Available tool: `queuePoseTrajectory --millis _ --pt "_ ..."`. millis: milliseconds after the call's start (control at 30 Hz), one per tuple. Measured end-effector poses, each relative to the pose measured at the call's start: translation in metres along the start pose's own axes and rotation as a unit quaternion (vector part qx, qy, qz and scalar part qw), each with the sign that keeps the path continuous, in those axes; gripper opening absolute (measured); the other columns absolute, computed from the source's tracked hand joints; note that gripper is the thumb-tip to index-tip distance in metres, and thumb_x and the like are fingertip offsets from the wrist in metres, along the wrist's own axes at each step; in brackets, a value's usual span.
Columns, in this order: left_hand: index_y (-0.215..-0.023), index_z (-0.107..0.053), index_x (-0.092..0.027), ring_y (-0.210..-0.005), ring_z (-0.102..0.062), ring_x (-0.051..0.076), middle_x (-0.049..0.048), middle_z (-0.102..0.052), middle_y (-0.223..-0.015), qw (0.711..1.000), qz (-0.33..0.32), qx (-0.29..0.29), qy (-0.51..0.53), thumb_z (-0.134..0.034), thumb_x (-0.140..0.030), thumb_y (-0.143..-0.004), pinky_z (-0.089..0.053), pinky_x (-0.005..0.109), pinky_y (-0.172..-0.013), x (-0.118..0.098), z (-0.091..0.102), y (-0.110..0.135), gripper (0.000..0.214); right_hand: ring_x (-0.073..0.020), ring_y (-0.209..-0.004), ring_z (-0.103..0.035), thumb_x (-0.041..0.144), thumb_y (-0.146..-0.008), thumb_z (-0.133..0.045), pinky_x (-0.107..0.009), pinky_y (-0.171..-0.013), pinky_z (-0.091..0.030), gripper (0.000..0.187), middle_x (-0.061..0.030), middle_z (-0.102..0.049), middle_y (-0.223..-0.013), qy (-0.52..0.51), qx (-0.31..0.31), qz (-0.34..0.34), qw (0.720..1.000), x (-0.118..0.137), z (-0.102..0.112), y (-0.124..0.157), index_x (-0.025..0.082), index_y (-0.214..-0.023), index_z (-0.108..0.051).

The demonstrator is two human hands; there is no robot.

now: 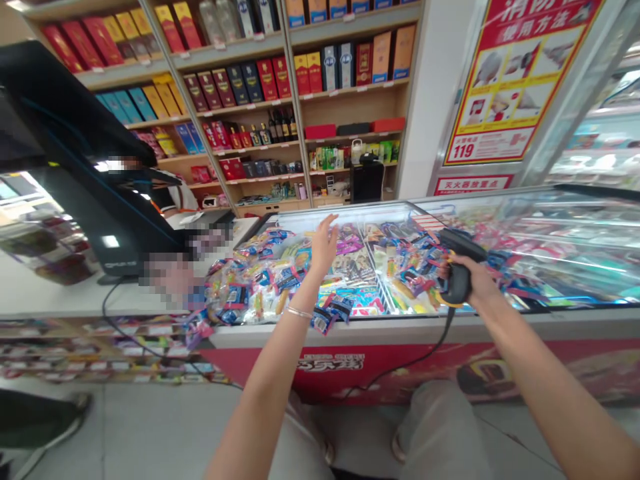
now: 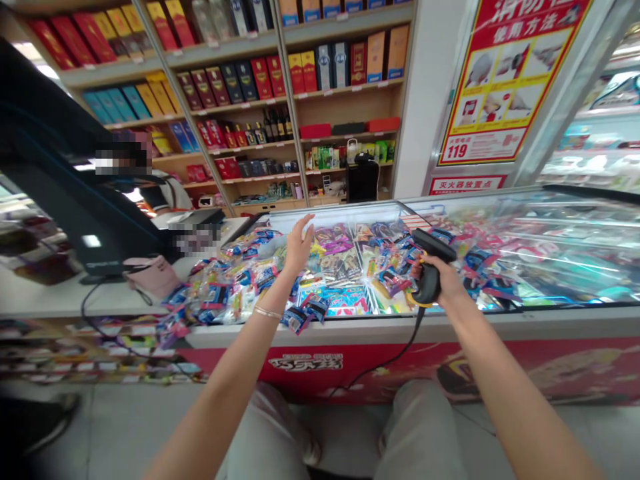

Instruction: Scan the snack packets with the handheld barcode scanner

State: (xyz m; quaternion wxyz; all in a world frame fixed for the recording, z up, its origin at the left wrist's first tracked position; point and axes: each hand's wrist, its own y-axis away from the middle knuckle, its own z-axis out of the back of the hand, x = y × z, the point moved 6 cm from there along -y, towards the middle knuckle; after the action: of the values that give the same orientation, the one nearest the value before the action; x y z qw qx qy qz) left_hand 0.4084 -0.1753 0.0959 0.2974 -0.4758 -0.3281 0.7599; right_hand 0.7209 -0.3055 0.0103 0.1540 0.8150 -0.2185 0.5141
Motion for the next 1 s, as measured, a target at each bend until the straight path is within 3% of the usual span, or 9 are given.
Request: queuePoseTrajectory --millis 100,167,300,467,600,767,867,1000 --pt "-0.117 -0.057 -0.019 -0.118 -0.053 0.020 0.0097 -0.060 -0.123 0.998 0.024 -0.016 -0.057 -0.044 -0.028 -0.092 -0.038 0.037 -0.104 0.035 0.055 0.014 0.030 -0.0106 -0.045 -0.056 0.016 -0.069 -0.062 -0.019 -0.044 -0.051 0.005 -0.0024 -0.060 -0.056 -0.033 0.047 -0.073 0.996 -0.025 -0.043 0.011 0.013 -0.072 -0.064" --pt "-0.115 -0.057 -0.018 -0.114 -0.056 0.021 0.0094 -0.062 -0.118 0.995 0.052 -0.024 -0.086 -0.046 -0.026 -0.090 -0.041 0.038 -0.101 0.059 0.084 0.028 0.028 -0.0103 -0.045 -0.055 0.018 -0.066 -0.066 -0.018 -0.043 -0.050 0.007 -0.0016 -0.061 -0.056 -0.033 0.082 -0.085 0.992 -0.043 -0.070 0.019 0.014 -0.071 -0.063" --pt "-0.115 -0.055 -0.018 -0.105 -0.060 0.022 0.0096 -0.063 -0.114 0.989 0.097 0.024 -0.110 -0.050 -0.026 -0.087 -0.046 0.040 -0.094 0.096 0.113 0.059 0.030 -0.0103 -0.046 -0.055 0.020 -0.063 -0.071 -0.019 -0.043 -0.049 0.012 -0.0011 -0.061 -0.056 -0.013 0.149 -0.117 0.982 -0.083 -0.116 0.034 0.014 -0.068 -0.062" --pt "-0.125 -0.048 -0.020 -0.110 -0.057 0.024 0.0110 -0.058 -0.121 0.971 0.110 0.130 -0.166 -0.058 -0.034 -0.083 -0.046 0.041 -0.093 0.114 0.117 0.093 0.045 -0.0112 -0.047 -0.055 0.024 -0.067 -0.070 -0.021 -0.045 -0.050 0.012 -0.0022 -0.061 -0.056 0.016 0.223 -0.173 0.959 -0.122 -0.150 0.052 0.014 -0.066 -0.062" --pt "-0.129 -0.045 -0.018 -0.119 -0.050 0.029 0.0135 -0.054 -0.127 0.941 0.093 0.176 -0.273 -0.065 -0.041 -0.077 -0.040 0.044 -0.099 0.116 0.119 0.110 0.060 -0.0107 -0.046 -0.053 0.029 -0.071 -0.064 -0.021 -0.044 -0.048 0.015 -0.0019 -0.060 -0.055 -0.001 0.252 -0.228 0.940 -0.140 -0.160 0.059 0.014 -0.067 -0.062" --pt "-0.108 -0.061 -0.020 -0.105 -0.056 0.031 0.0093 -0.065 -0.103 0.897 0.113 0.186 -0.385 -0.065 -0.044 -0.076 -0.038 0.049 -0.097 0.114 0.121 0.111 0.040 -0.0129 -0.046 -0.055 0.037 -0.072 -0.057 -0.023 -0.044 -0.046 0.023 -0.0044 -0.062 -0.056 -0.003 0.291 -0.228 0.929 -0.152 -0.158 0.058 0.015 -0.068 -0.062" --pt "-0.111 -0.059 -0.021 -0.102 -0.057 0.028 0.0087 -0.062 -0.108 0.919 0.098 0.148 -0.351 -0.067 -0.039 -0.075 -0.042 0.043 -0.093 0.104 0.110 0.102 0.042 -0.0144 -0.046 -0.056 0.045 -0.074 -0.054 -0.023 -0.043 -0.044 0.032 -0.0061 -0.063 -0.055 0.000 0.341 -0.207 0.917 -0.153 -0.158 0.061 0.014 -0.070 -0.063" --pt "-0.118 -0.057 -0.023 -0.104 -0.057 0.024 0.0091 -0.055 -0.115 0.953 0.074 0.091 -0.281 -0.070 -0.024 -0.072 -0.048 0.035 -0.089 0.090 0.082 0.092 0.048 -0.0148 -0.046 -0.057 0.050 -0.077 -0.056 -0.024 -0.045 -0.046 0.037 -0.0069 -0.064 -0.055 0.007 0.371 -0.172 0.912 -0.149 -0.160 0.065 0.013 -0.075 -0.062"
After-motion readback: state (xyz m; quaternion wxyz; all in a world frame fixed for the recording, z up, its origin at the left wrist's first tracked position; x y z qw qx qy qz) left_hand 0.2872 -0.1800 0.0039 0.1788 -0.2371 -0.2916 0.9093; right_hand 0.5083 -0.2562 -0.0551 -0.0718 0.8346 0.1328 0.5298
